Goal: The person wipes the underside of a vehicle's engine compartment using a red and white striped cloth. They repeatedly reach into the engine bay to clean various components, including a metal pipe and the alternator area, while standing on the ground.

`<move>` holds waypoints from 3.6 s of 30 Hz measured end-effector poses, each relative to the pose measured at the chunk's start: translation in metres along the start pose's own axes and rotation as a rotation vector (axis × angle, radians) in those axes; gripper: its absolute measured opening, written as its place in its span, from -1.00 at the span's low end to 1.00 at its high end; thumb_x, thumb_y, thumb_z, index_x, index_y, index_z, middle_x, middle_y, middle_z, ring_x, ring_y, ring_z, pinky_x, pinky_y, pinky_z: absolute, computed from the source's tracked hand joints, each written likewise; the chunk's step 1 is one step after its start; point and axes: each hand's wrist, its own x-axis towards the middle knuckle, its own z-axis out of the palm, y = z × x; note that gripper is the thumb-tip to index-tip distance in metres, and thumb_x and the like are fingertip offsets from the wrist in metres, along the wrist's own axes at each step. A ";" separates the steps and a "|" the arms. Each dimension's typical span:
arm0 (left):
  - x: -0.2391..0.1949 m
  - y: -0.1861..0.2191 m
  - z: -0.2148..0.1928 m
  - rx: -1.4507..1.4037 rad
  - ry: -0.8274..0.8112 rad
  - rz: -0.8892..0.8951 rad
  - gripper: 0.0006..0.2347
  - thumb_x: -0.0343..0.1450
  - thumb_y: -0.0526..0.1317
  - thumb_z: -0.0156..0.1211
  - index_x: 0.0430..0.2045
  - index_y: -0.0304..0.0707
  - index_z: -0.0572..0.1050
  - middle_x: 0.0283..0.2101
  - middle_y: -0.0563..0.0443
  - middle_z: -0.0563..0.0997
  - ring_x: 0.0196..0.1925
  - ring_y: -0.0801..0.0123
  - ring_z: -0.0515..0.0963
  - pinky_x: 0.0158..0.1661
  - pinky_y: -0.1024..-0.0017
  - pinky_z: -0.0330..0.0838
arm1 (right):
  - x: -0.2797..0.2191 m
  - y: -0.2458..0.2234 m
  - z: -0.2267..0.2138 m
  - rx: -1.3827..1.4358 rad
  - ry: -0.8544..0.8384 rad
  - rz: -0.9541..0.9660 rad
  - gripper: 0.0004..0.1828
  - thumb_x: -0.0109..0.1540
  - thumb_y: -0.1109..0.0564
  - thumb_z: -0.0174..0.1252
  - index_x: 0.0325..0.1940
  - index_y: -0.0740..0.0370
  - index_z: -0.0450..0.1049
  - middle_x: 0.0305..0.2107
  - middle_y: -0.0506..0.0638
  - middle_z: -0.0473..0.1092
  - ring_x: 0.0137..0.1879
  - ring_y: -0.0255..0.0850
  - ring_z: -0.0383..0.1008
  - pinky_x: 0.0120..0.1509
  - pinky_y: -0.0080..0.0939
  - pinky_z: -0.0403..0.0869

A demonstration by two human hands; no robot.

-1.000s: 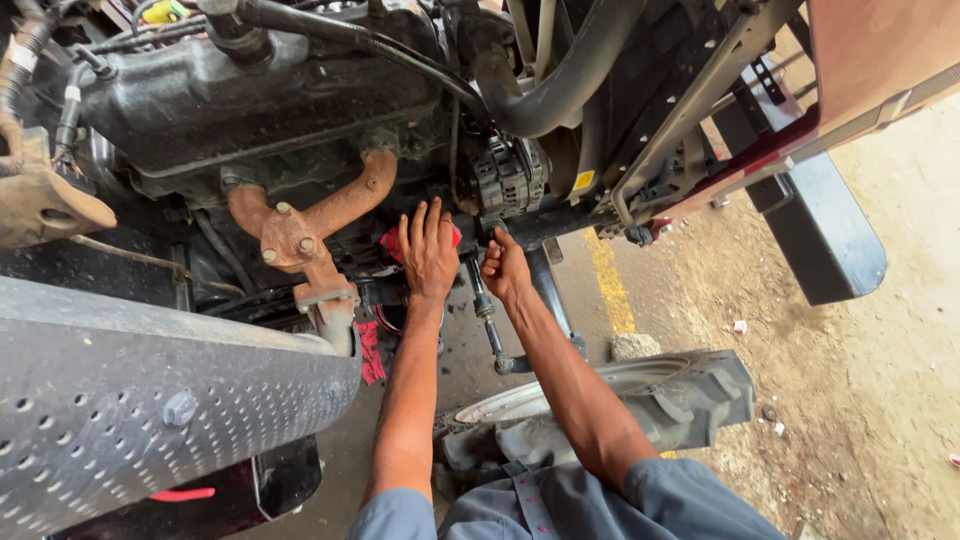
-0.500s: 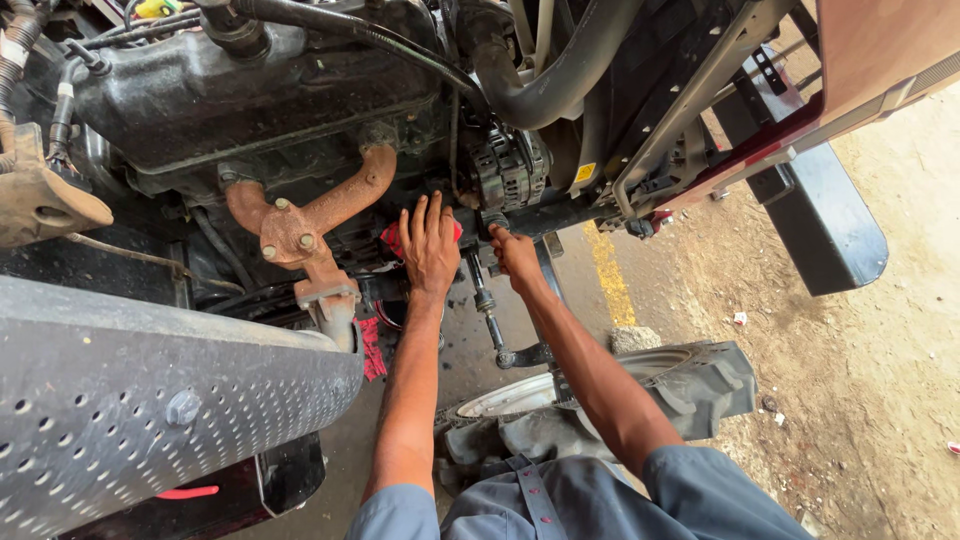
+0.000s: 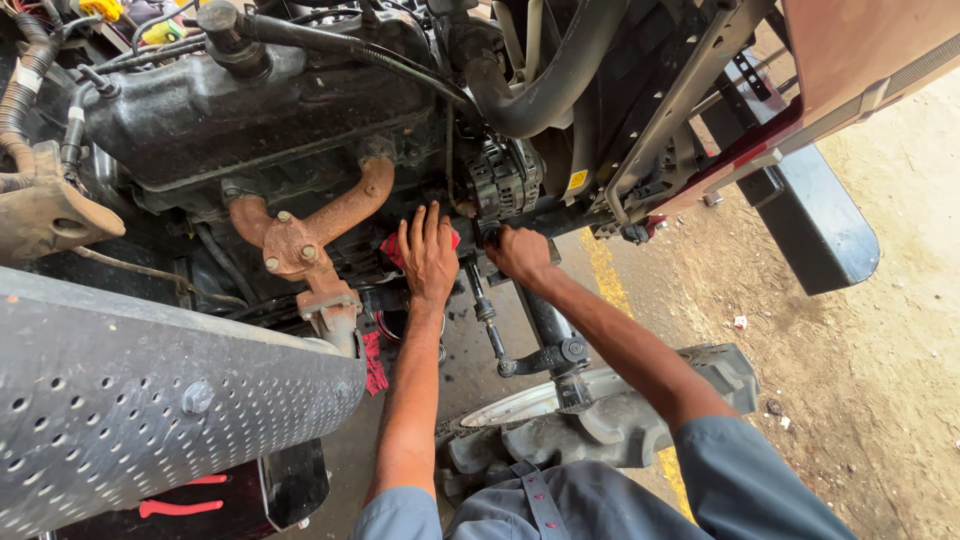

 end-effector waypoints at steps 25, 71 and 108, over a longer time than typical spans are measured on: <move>0.002 0.001 0.002 -0.025 0.018 -0.028 -0.80 0.47 -0.27 0.13 -0.06 -0.27 0.53 0.26 -0.02 0.52 0.34 0.14 0.44 0.35 0.00 0.18 | -0.003 0.017 0.072 0.900 0.403 0.116 -0.41 0.26 -0.39 0.17 -0.25 0.24 0.44 -0.53 -0.05 0.43 -0.51 -0.27 0.37 -0.45 -0.21 0.33; 0.005 0.003 -0.003 -0.018 0.062 -0.004 -0.86 0.48 -0.30 0.12 -0.13 -0.25 0.55 0.21 -0.02 0.56 0.30 0.14 0.48 0.30 -0.01 0.23 | -0.012 0.009 0.058 1.569 0.072 0.622 -0.44 0.28 -0.31 0.19 -0.08 0.24 0.31 -0.51 -0.05 0.40 -0.36 -0.10 0.46 -0.23 0.02 0.52; 0.004 0.001 -0.003 -0.036 0.027 -0.020 -0.81 0.45 -0.28 0.15 -0.09 -0.29 0.54 0.28 -0.07 0.51 0.37 0.08 0.41 0.34 -0.04 0.15 | -0.111 0.025 0.018 1.673 0.220 0.029 -0.54 0.26 0.25 0.23 0.24 0.30 0.37 -0.09 -0.02 0.44 -0.04 -0.28 0.46 -0.03 -0.24 0.52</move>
